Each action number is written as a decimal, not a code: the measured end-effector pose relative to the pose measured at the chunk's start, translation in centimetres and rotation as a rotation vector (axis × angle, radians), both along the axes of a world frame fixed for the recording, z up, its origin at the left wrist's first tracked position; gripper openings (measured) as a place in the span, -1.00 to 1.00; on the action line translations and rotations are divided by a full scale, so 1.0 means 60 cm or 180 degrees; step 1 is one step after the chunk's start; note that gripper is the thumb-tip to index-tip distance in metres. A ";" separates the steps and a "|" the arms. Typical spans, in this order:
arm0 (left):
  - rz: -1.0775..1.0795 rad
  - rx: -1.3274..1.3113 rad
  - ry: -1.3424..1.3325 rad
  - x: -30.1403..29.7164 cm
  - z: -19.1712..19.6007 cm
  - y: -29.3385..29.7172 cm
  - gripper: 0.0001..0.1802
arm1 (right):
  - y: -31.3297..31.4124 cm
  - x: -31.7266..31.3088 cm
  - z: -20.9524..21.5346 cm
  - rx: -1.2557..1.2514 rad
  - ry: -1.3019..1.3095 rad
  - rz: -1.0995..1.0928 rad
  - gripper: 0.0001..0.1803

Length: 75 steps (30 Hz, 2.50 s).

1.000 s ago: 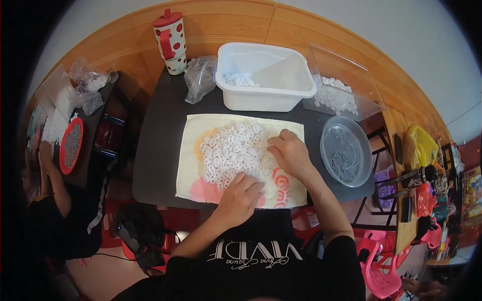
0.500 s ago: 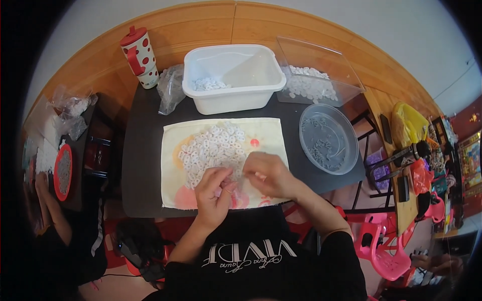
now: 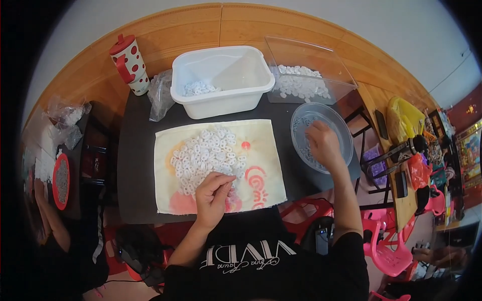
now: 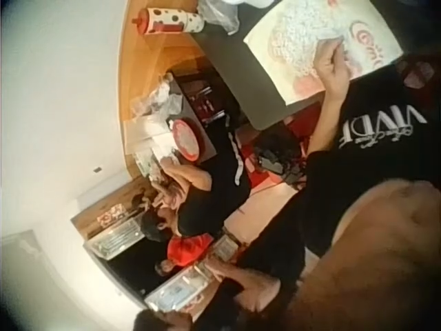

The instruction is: Picking up small white rings from a pile on a mat and placing them into a separate container.

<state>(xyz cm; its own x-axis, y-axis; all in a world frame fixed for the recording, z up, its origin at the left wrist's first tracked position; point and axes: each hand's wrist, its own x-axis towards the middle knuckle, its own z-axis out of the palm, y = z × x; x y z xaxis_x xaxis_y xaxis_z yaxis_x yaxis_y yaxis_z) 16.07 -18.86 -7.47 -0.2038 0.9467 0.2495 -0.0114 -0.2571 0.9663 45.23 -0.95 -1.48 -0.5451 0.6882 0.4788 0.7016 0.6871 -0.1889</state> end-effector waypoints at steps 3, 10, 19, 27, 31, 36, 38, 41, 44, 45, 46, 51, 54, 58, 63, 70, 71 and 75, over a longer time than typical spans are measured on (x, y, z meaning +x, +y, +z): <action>-0.0167 0.0011 -0.0201 0.003 -0.008 0.002 -0.81 | 0.031 0.035 -0.029 -0.0226 -0.0259 0.0146 -0.82; -0.0312 -0.0311 -0.0668 0.011 -0.012 -0.002 -0.83 | 0.028 0.003 -0.034 0.0192 -0.1363 0.0523 -0.93; -0.0185 -0.0294 -0.0812 0.015 -0.023 0.001 -0.78 | 0.002 -0.028 -0.010 -0.0359 -0.0037 0.0207 -0.92; -0.0263 -0.0187 -0.0946 0.011 -0.027 -0.005 -0.78 | -0.162 -0.181 -0.040 -0.2476 0.1959 0.1420 -0.88; -0.0239 -0.0208 -0.0990 0.011 -0.019 -0.005 -0.79 | -0.177 -0.198 -0.074 -0.2487 0.2141 0.1395 -0.85; -0.0189 -0.0188 -0.0970 0.011 -0.020 -0.008 -0.81 | -0.177 -0.201 -0.071 -0.2225 0.2005 0.1387 -0.86; -0.0198 -0.0186 -0.0978 0.012 -0.019 -0.007 -0.81 | -0.176 -0.200 -0.074 -0.2125 0.1937 0.1406 -0.85; -0.0201 -0.0184 -0.0979 0.012 -0.017 -0.007 -0.81 | -0.176 -0.202 -0.069 -0.1978 0.1877 0.1445 -0.85; -0.0220 -0.0167 -0.0950 0.010 -0.021 -0.008 -0.80 | -0.178 -0.204 -0.065 -0.1870 0.1843 0.1455 -0.84; -0.0238 -0.0149 -0.0924 0.009 -0.022 -0.008 -0.79 | -0.178 -0.205 -0.064 -0.1871 0.1844 0.1458 -0.84; -0.0240 -0.0148 -0.0925 0.009 -0.022 -0.008 -0.79 | -0.178 -0.205 -0.062 -0.1838 0.1822 0.1460 -0.84; -0.0220 -0.0210 -0.0971 0.010 -0.017 -0.010 -0.80 | -0.177 -0.203 -0.061 -0.1853 0.1819 0.1366 -0.83; -0.0236 -0.0252 -0.0961 0.010 -0.014 -0.010 -0.81 | -0.176 -0.203 -0.060 -0.1736 0.1751 0.1418 -0.83; -0.0222 -0.0231 -0.0984 0.009 -0.015 -0.010 -0.81 | -0.175 -0.204 -0.059 -0.1568 0.1594 0.1490 -0.84; -0.0244 -0.0037 -0.0770 0.009 -0.023 -0.010 -0.81 | -0.174 -0.203 -0.050 -0.1530 0.1279 0.1574 -0.86; -0.0138 -0.0103 -0.0695 0.011 -0.022 -0.013 -0.81 | -0.179 -0.210 -0.051 -0.1683 0.1100 0.1505 -0.90; -0.0142 -0.0116 -0.0737 0.010 -0.023 -0.014 -0.81 | -0.181 -0.210 -0.055 -0.1826 0.1157 0.1468 -0.91; -0.0186 -0.0077 -0.0717 0.009 -0.023 -0.012 -0.81 | -0.184 -0.205 -0.063 -0.1933 0.1360 0.1442 -0.94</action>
